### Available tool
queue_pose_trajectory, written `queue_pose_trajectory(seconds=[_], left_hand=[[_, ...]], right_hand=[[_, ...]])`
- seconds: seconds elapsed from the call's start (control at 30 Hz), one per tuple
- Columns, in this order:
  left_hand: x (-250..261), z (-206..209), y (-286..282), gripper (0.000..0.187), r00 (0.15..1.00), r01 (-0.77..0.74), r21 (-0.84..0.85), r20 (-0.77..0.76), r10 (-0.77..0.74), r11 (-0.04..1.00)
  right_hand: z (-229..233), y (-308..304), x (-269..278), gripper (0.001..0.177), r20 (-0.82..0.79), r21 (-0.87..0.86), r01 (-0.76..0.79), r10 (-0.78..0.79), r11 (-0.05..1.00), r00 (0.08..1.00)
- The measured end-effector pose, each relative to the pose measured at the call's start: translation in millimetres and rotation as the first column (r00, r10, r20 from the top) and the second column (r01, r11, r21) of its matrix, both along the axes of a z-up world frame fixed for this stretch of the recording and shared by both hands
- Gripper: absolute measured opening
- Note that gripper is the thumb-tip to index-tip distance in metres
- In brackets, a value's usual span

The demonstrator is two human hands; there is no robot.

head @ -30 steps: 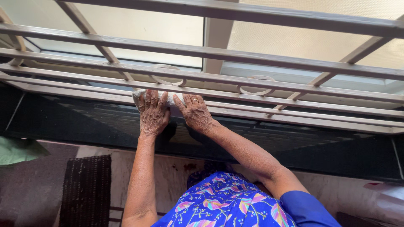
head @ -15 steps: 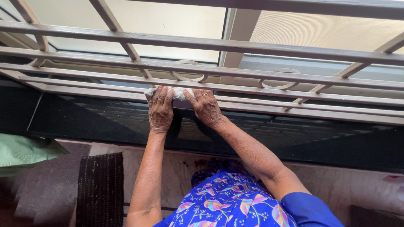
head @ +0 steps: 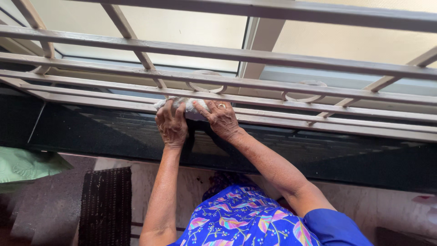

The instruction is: The person cleans the window sill by wiping it down with a cloth.

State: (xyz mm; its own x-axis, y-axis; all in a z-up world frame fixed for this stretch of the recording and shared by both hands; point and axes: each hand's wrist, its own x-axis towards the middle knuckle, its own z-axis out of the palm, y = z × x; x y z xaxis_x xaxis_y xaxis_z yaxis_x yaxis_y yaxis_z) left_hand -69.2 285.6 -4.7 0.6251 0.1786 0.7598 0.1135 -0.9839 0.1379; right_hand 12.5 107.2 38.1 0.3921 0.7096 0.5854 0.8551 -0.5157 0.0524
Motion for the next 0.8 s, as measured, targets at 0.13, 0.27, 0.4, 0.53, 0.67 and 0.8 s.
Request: queue_pose_trajectory(seconds=[0.13, 0.27, 0.4, 0.53, 0.67, 0.8], left_hand=[[-0.4, -2.6, -2.5, 0.043, 0.999, 0.029, -0.234, 0.023, -0.024, 0.972], [2.1, 1.8, -5.9, 0.048, 0.999, -0.018, -0.216, -0.031, 0.011, 0.976], [11.1, -0.5, -2.2, 0.039, 1.000, 0.012, -0.283, 0.014, -0.009, 0.959], [9.9, -9.4, 4.5, 0.027, 0.998, 0.022, -0.288, 0.061, -0.004, 0.957], [9.0, -8.9, 6.4, 0.024, 0.995, 0.028, -0.324, 0.101, 0.005, 0.946], [5.3, 1.2, 7.7, 0.024, 0.993, 0.035, -0.271, 0.120, -0.002, 0.962]], right_hand=[[1.6, -1.2, 2.7, 0.063, -0.018, -0.017, -0.015, 0.015, 1.000, 1.000], [0.3, -0.7, 6.6, 0.063, -0.045, -0.048, -0.029, 0.027, 0.998, 0.999], [-0.4, -0.5, 11.0, 0.064, -0.056, -0.035, -0.053, 0.051, 0.998, 0.997], [-0.8, -1.8, 13.9, 0.061, -0.073, -0.035, -0.080, 0.077, 0.996, 0.994], [0.6, -2.0, 16.4, 0.060, -0.087, -0.048, -0.128, 0.124, 0.991, 0.989], [3.1, -1.5, 16.8, 0.060, -0.090, -0.052, -0.159, 0.154, 0.986, 0.984]])
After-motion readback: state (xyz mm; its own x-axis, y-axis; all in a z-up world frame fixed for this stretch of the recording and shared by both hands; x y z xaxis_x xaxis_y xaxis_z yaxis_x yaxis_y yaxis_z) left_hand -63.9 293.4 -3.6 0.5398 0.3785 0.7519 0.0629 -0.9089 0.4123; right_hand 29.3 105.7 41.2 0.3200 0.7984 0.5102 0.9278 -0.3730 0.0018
